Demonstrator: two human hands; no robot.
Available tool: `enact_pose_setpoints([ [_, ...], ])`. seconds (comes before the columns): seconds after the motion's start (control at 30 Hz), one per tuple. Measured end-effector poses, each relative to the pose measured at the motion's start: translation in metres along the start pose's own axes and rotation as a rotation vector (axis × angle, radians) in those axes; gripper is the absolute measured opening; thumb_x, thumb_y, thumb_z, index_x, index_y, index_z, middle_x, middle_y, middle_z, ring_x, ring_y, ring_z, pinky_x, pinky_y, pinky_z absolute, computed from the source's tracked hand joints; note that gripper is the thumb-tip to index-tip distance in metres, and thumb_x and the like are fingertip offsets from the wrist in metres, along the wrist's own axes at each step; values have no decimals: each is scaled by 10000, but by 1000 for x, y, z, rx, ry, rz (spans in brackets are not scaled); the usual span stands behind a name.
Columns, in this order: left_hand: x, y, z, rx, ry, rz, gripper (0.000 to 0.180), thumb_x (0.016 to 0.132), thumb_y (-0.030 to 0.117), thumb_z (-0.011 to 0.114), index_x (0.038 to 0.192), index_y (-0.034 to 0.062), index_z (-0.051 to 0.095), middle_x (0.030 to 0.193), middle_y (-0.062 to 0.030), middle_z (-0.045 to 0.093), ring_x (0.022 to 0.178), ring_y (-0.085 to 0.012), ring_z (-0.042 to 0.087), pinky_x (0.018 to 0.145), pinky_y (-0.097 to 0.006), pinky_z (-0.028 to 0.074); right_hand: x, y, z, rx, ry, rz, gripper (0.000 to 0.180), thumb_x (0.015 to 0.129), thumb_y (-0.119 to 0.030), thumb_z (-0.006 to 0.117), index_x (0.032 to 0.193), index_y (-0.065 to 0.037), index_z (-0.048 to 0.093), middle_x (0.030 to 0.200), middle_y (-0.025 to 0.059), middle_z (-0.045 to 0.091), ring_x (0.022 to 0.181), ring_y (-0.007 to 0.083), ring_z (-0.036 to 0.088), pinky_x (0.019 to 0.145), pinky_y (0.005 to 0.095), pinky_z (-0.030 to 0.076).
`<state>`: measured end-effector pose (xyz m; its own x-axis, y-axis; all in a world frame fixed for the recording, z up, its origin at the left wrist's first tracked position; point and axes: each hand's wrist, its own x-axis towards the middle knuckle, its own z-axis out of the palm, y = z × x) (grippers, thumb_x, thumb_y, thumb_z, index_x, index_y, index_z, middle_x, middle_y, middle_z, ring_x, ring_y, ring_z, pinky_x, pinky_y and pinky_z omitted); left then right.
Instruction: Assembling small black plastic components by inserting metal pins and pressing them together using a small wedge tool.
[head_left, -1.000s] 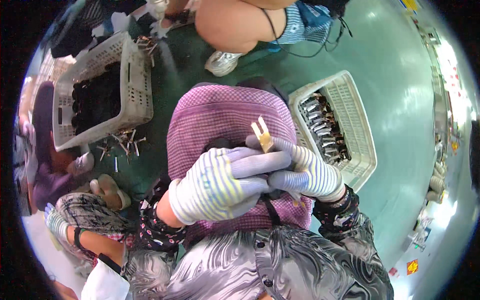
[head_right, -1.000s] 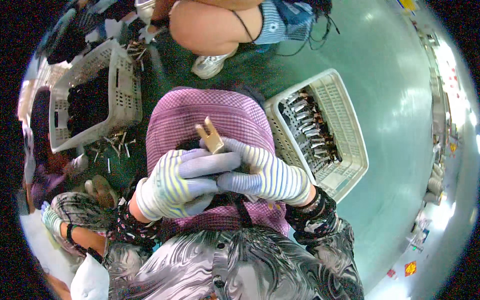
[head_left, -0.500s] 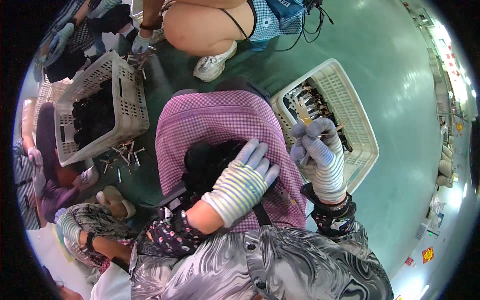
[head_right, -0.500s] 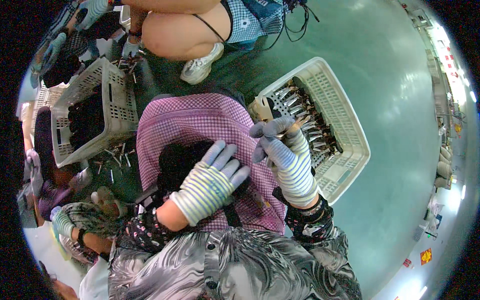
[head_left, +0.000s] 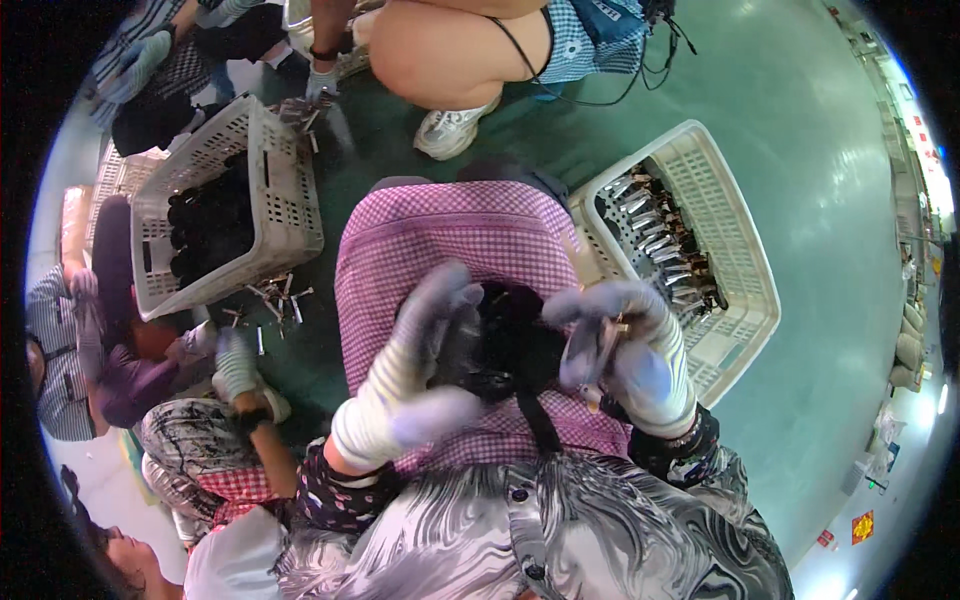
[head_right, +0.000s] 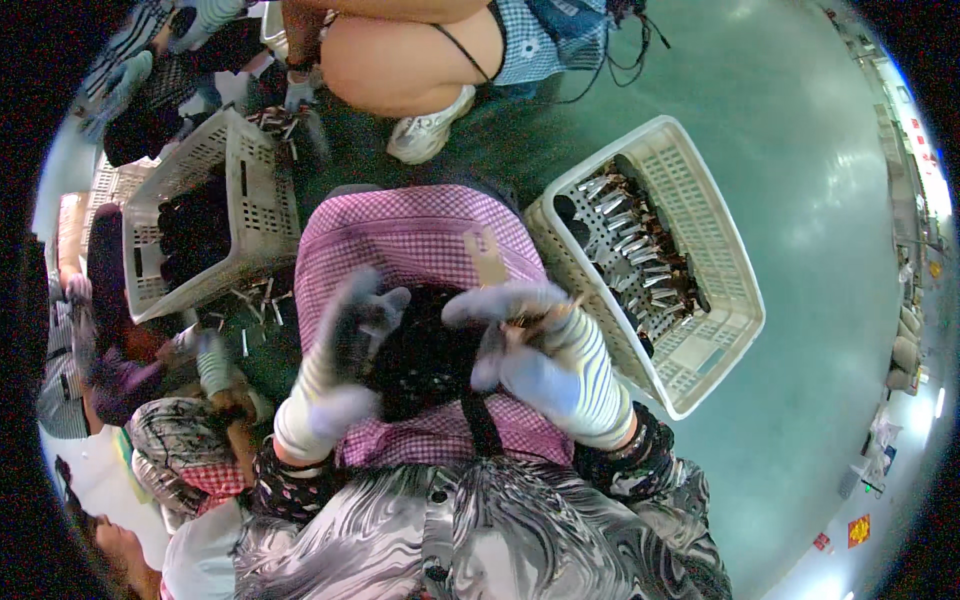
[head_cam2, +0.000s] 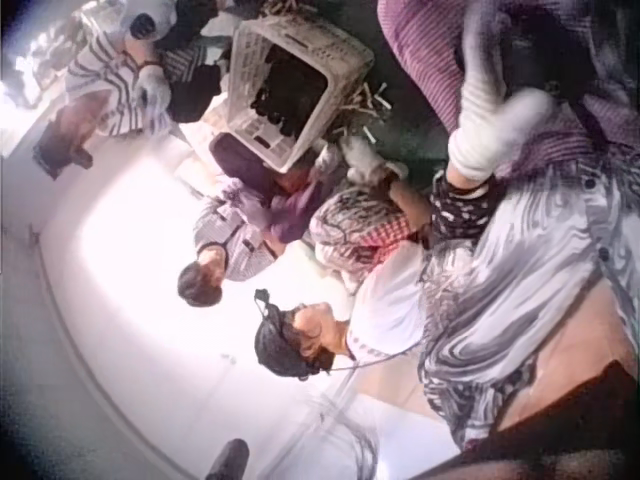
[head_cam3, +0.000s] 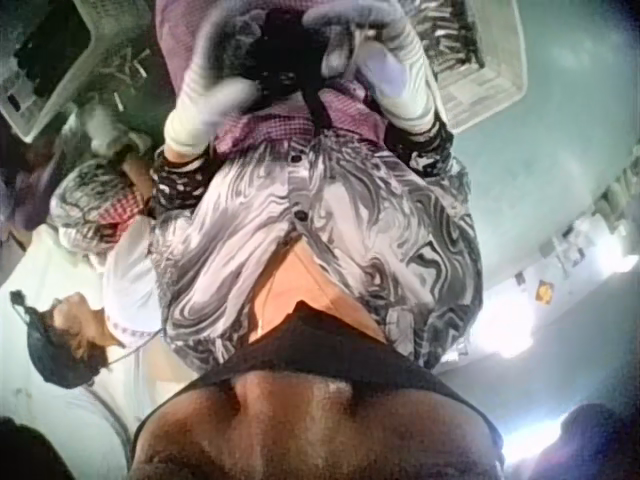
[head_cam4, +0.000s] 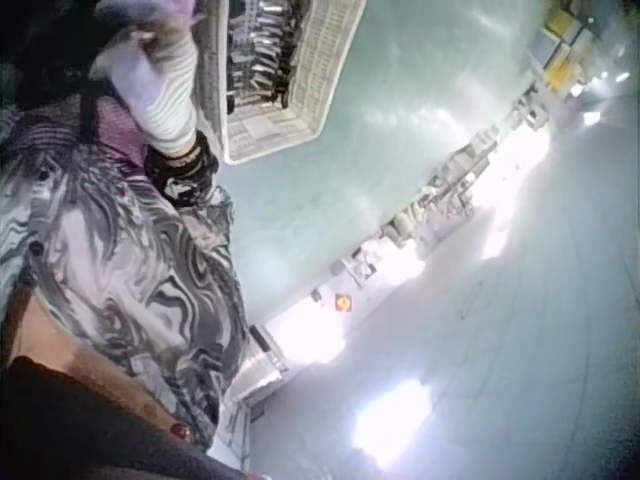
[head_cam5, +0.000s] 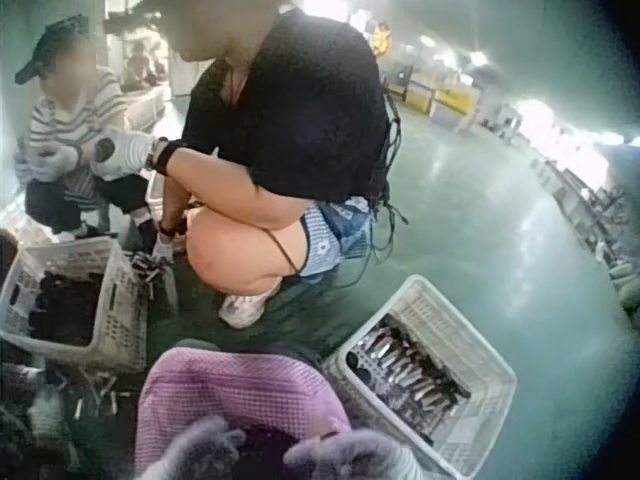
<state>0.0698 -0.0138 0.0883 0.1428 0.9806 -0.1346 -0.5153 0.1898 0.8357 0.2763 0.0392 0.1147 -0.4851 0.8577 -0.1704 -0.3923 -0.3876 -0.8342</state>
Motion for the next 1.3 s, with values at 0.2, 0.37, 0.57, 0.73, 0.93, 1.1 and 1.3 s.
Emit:
enact_pose_setpoints([
  [0.2, 9, 10, -12, -824, 33, -139, 778, 717, 311, 628, 1377, 105, 271, 1224, -173, 493, 1237, -363, 373, 1075, -507, 193, -4, 12, 33, -11, -206, 138, 483, 890, -446, 467, 924, 16, 605, 974, 244, 597, 629, 199, 615, 505, 252, 505],
  [0.37, 11, 8, -13, -848, -29, -83, 748, 717, 316, 618, 1363, 103, 307, 1211, -173, 499, 1240, -368, 367, 1079, -524, 160, -2, 26, 39, -17, -332, 292, 456, 897, -428, 480, 1010, 5, 568, 952, 60, 610, 908, 119, 544, 845, 274, 421],
  [0.57, 7, 4, -14, -803, -62, -96, 771, 720, 342, 610, 1373, 85, 288, 1229, -169, 486, 1246, -361, 361, 1093, -498, 136, 3, 24, 41, -72, -316, 355, 403, 917, -374, 469, 984, 6, 585, 920, 45, 623, 878, 109, 555, 799, 256, 438],
  [0.73, 8, 4, -14, -832, -35, -111, 785, 731, 336, 605, 1383, 73, 258, 1248, -167, 478, 1244, -357, 366, 1087, -495, 166, 2, 25, 45, -217, -289, 343, 321, 918, -287, 483, 971, 4, 608, 831, 21, 613, 772, 86, 536, 722, 250, 448],
  [0.93, 10, -2, -13, -689, -10, -80, 714, 780, 334, 579, 1359, 38, 286, 1204, -143, 511, 1213, -347, 411, 1055, -481, 258, 8, 35, 40, -118, -186, 469, 372, 923, -343, 459, 862, -11, 614, 785, 17, 596, 722, 91, 522, 677, 247, 436],
  [1.1, 5, -7, -14, -478, 28, -48, 685, 825, 398, 567, 1337, 18, 315, 1180, -119, 523, 1178, -314, 456, 1000, -442, 352, 19, 33, 45, -174, -104, 538, 462, 899, -450, 461, 673, -68, 586, 561, -34, 491, 525, 53, 410, 503, 200, 334],
  [1.3, 2, -10, -12, -247, 80, -41, 694, 840, 497, 493, 1319, 17, 345, 1162, -120, 528, 1120, -325, 495, 984, -469, 357, 23, 37, 41, -221, -151, 595, 454, 899, -414, 475, 617, -70, 565, 532, -47, 460, 503, 51, 386, 478, 213, 316],
])
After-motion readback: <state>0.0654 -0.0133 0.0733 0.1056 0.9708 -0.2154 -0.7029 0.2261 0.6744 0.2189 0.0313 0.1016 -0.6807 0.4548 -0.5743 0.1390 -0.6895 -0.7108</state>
